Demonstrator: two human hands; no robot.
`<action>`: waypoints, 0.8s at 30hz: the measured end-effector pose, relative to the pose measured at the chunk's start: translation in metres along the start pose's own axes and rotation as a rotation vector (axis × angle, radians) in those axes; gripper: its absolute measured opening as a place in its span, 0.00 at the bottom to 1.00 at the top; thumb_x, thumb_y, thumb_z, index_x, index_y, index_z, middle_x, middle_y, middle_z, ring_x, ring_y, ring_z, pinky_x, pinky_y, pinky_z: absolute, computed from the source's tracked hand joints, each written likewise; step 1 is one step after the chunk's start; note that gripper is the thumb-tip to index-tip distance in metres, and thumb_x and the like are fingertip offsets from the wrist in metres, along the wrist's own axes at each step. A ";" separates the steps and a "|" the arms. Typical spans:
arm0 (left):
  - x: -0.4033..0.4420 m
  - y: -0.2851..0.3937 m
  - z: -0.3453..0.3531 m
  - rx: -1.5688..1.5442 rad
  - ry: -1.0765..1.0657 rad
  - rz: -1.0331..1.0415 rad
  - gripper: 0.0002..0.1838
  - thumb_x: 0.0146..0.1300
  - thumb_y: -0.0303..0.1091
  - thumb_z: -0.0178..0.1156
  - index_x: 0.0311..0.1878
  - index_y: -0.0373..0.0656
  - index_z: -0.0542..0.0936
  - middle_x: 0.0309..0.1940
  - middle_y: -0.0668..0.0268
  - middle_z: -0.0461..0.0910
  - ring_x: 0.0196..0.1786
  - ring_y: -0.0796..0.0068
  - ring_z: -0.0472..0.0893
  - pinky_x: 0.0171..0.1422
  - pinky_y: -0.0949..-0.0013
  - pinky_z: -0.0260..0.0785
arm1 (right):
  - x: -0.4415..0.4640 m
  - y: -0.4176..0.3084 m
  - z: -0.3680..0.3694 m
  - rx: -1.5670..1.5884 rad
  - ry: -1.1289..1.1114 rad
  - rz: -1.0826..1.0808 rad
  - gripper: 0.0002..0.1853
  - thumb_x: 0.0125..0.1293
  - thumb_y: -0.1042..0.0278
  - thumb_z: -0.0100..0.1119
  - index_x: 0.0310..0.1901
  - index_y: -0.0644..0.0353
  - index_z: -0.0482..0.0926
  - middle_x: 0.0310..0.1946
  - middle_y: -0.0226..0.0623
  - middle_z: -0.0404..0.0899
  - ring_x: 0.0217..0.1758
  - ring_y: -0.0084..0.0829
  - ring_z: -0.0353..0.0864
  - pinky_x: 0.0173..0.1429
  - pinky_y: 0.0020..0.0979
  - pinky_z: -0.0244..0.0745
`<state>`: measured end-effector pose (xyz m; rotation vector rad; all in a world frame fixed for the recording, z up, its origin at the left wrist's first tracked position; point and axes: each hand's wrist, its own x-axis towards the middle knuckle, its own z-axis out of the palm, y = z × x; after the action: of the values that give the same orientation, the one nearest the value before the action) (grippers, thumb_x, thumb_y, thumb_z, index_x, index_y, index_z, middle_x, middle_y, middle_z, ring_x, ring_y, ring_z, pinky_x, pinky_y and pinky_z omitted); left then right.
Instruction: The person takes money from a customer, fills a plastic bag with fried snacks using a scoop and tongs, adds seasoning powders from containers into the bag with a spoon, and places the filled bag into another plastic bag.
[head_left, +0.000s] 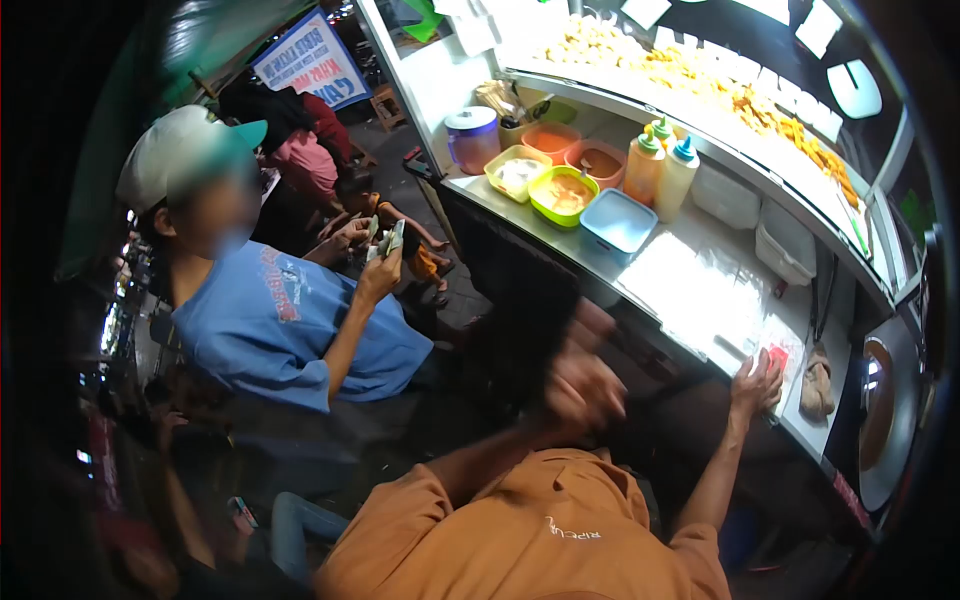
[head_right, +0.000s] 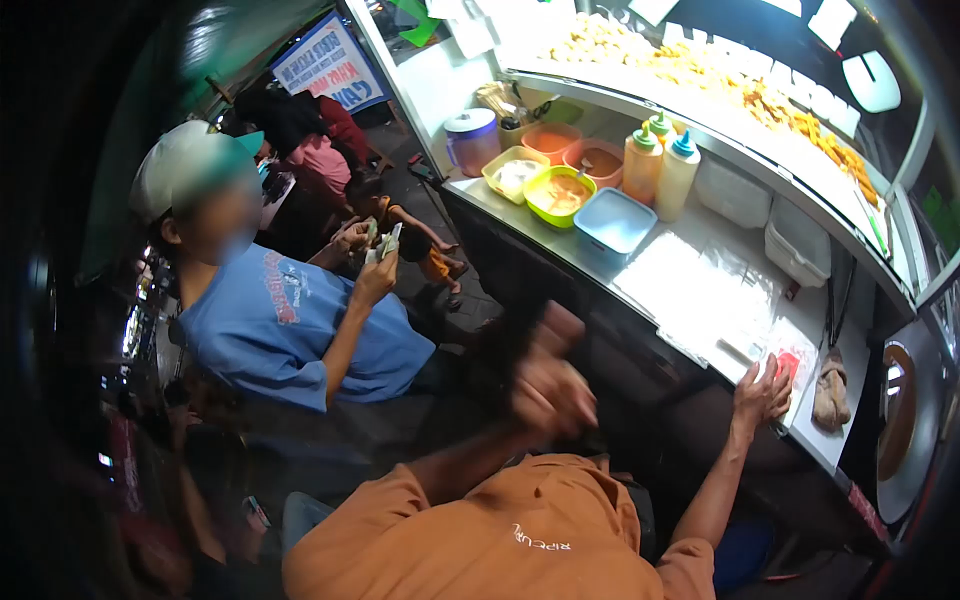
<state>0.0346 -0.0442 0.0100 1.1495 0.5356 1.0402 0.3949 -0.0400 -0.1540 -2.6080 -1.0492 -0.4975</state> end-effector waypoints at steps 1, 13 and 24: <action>0.011 0.018 -0.026 -0.089 0.158 0.081 0.32 0.63 0.43 0.63 0.62 0.39 0.59 0.31 0.59 0.79 0.26 0.72 0.77 0.29 0.75 0.71 | 0.000 -0.001 -0.003 0.001 0.013 -0.014 0.20 0.65 0.51 0.55 0.57 0.44 0.77 0.64 0.33 0.69 0.68 0.38 0.64 0.67 0.46 0.56; -0.011 -0.044 0.069 0.487 -0.988 -0.375 0.10 0.67 0.34 0.58 0.39 0.35 0.79 0.37 0.61 0.82 0.41 0.75 0.80 0.46 0.69 0.73 | -0.002 -0.002 -0.001 0.185 0.113 -0.014 0.22 0.57 0.55 0.60 0.54 0.50 0.78 0.61 0.39 0.68 0.65 0.42 0.64 0.68 0.48 0.53; -0.012 -0.063 0.090 0.412 -1.412 -0.431 0.21 0.71 0.45 0.53 0.53 0.35 0.77 0.57 0.53 0.76 0.63 0.59 0.73 0.66 0.60 0.64 | -0.002 -0.002 -0.006 0.193 0.167 -0.034 0.22 0.54 0.56 0.62 0.51 0.52 0.80 0.59 0.40 0.69 0.64 0.40 0.64 0.64 0.48 0.55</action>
<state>0.1257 -0.1011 -0.0171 1.7020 -0.1765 -0.3899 0.3913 -0.0423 -0.1496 -2.3401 -1.0332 -0.5804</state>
